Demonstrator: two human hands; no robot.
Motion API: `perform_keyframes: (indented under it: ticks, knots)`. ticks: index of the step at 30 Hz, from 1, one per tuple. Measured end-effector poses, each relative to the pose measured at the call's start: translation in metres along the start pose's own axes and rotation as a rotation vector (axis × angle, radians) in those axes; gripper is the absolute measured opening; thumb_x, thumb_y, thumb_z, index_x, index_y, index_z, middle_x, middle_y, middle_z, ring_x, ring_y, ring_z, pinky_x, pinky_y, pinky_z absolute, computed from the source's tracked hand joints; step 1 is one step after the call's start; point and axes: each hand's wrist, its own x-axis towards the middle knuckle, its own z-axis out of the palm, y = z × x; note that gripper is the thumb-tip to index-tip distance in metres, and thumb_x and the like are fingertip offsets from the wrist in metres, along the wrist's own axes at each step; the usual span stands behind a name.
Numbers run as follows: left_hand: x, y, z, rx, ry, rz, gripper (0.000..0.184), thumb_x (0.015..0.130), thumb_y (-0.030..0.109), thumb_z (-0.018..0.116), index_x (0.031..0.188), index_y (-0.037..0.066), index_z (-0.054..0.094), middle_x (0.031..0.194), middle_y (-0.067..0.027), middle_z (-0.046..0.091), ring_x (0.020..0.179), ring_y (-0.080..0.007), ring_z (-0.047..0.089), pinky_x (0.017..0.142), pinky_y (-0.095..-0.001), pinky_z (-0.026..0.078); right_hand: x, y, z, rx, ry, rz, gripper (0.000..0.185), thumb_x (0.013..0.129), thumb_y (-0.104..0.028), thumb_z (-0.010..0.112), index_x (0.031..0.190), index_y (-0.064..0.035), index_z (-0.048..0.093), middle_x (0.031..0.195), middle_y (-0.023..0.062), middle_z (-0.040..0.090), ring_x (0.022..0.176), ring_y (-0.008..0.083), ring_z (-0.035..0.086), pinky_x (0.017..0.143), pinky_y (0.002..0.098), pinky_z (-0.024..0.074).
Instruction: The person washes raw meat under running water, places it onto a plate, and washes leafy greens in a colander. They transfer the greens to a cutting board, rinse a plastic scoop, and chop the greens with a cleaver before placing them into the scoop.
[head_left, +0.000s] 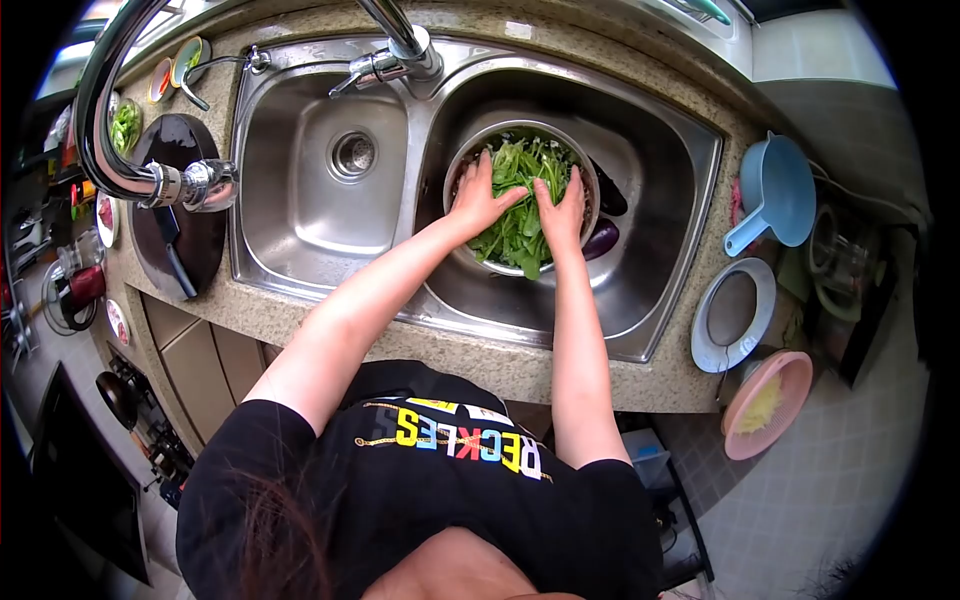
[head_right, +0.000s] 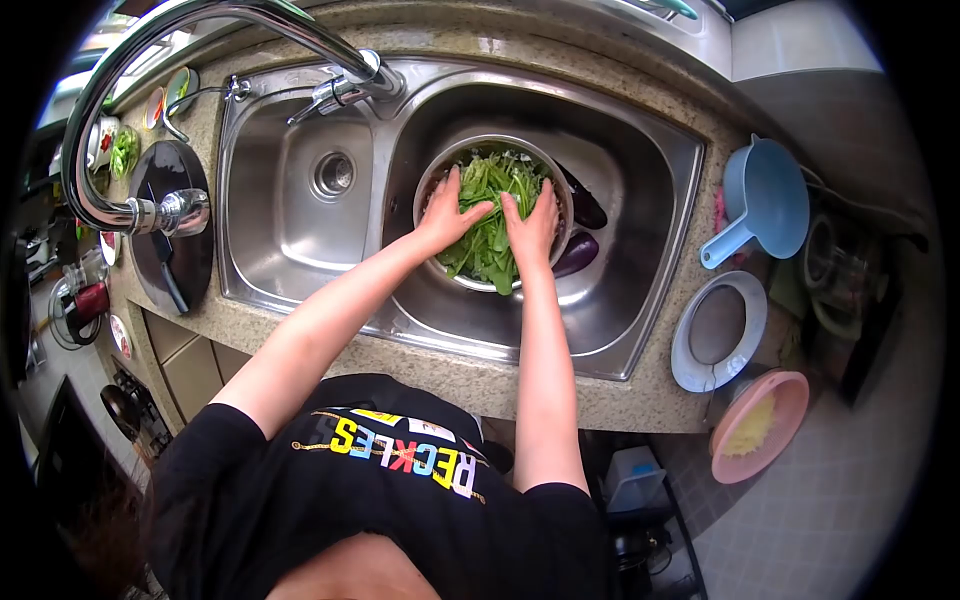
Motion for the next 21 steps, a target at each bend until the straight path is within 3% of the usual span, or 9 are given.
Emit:
perform_keyframes:
  ticks: [2, 5, 7, 9, 11, 13, 15, 16, 21]
  knots:
    - [0.004, -0.001, 0.005, -0.002, -0.026, -0.044, 0.101, 0.074, 0.049, 0.072, 0.139, -0.012, 0.024, 0.135, -0.0332, 0.039, 0.126, -0.044, 0.039, 0.105, -0.0444, 0.032, -0.003, 0.005, 0.012, -0.029, -0.017, 0.051, 0.093, 0.079, -0.048, 0.068, 0.139, 0.008, 0.025, 0.137, 0.0317, 0.035, 0.129, 0.0443, 0.032, 0.108, 0.0467, 0.0275]
    - [0.001, 0.006, 0.002, -0.206, -0.078, -0.114, 0.105, 0.072, 0.053, 0.072, 0.141, -0.008, 0.023, 0.133, -0.0362, 0.038, 0.124, -0.0464, 0.04, 0.105, -0.0457, 0.032, -0.007, -0.007, 0.016, -0.018, -0.021, 0.227, 0.089, 0.079, -0.045, 0.068, 0.141, 0.002, 0.026, 0.138, 0.0304, 0.035, 0.128, 0.0441, 0.033, 0.107, 0.0467, 0.029]
    - [0.0, 0.011, 0.009, 0.103, 0.016, -0.129, 0.103, 0.074, 0.055, 0.07, 0.143, -0.003, 0.021, 0.13, -0.0363, 0.04, 0.12, -0.0497, 0.042, 0.103, -0.0464, 0.035, -0.007, -0.001, 0.024, 0.021, -0.004, 0.264, 0.087, 0.079, -0.043, 0.069, 0.142, 0.0002, 0.026, 0.138, 0.0293, 0.035, 0.128, 0.0423, 0.033, 0.107, 0.0461, 0.029]
    - [0.003, 0.012, 0.011, 0.076, -0.048, -0.171, 0.107, 0.073, 0.056, 0.071, 0.146, 0.002, 0.014, 0.136, -0.0376, 0.031, 0.124, -0.0494, 0.038, 0.104, -0.0477, 0.034, -0.007, 0.001, 0.03, 0.067, 0.024, 0.301, 0.086, 0.08, -0.042, 0.069, 0.142, -0.0016, 0.027, 0.138, 0.0283, 0.036, 0.129, 0.0406, 0.034, 0.107, 0.0455, 0.0291]
    - [0.003, 0.022, 0.01, -0.107, -0.13, -0.372, 0.108, 0.074, 0.056, 0.07, 0.147, 0.002, 0.011, 0.137, -0.0382, 0.03, 0.124, -0.05, 0.038, 0.103, -0.0463, 0.036, -0.006, 0.0, 0.035, 0.322, 0.068, 0.377, 0.086, 0.08, -0.041, 0.07, 0.143, -0.003, 0.026, 0.14, 0.0249, 0.036, 0.129, 0.0363, 0.035, 0.107, 0.0437, 0.0291]
    - [0.01, 0.013, 0.024, -0.017, -0.127, -0.397, 0.108, 0.075, 0.056, 0.069, 0.146, 0.001, 0.01, 0.135, -0.0335, 0.037, 0.125, -0.0439, 0.041, 0.102, -0.0429, 0.038, -0.004, 0.005, 0.041, 0.404, 0.039, 0.502, 0.087, 0.081, -0.043, 0.068, 0.144, -0.0037, 0.024, 0.142, 0.02, 0.035, 0.13, 0.0318, 0.035, 0.106, 0.0412, 0.0304]
    - [0.012, 0.007, 0.026, -0.639, -0.147, -0.323, 0.105, 0.074, 0.055, 0.071, 0.145, 0.0, 0.016, 0.132, -0.0254, 0.046, 0.124, -0.0341, 0.046, 0.101, -0.0385, 0.039, -0.007, -0.009, 0.033, 0.839, -0.096, 0.697, 0.088, 0.083, -0.046, 0.066, 0.147, -0.0073, 0.019, 0.145, 0.0165, 0.032, 0.131, 0.0289, 0.035, 0.105, 0.0403, 0.0328]
    - [0.013, 0.01, 0.022, -0.702, -0.216, -0.342, 0.096, 0.074, 0.051, 0.073, 0.141, 0.0, 0.027, 0.127, -0.0181, 0.053, 0.121, -0.0255, 0.05, 0.1, -0.0353, 0.039, -0.007, -0.011, 0.031, 0.954, -0.188, 0.739, 0.092, 0.084, -0.049, 0.065, 0.149, -0.0122, 0.011, 0.147, 0.0142, 0.03, 0.131, 0.0277, 0.035, 0.103, 0.0412, 0.0358]
    - [-0.002, 0.022, 0.01, -0.812, -0.257, -0.268, 0.08, 0.076, 0.044, 0.075, 0.133, 0.0, 0.039, 0.126, -0.0152, 0.053, 0.116, -0.0237, 0.051, 0.098, -0.0336, 0.04, -0.017, -0.042, 0.009, 1.07, -0.283, 0.765, 0.085, 0.087, -0.045, 0.062, 0.148, -0.0204, 0.008, 0.143, 0.0118, 0.035, 0.127, 0.0287, 0.04, 0.098, 0.0432, 0.0413]
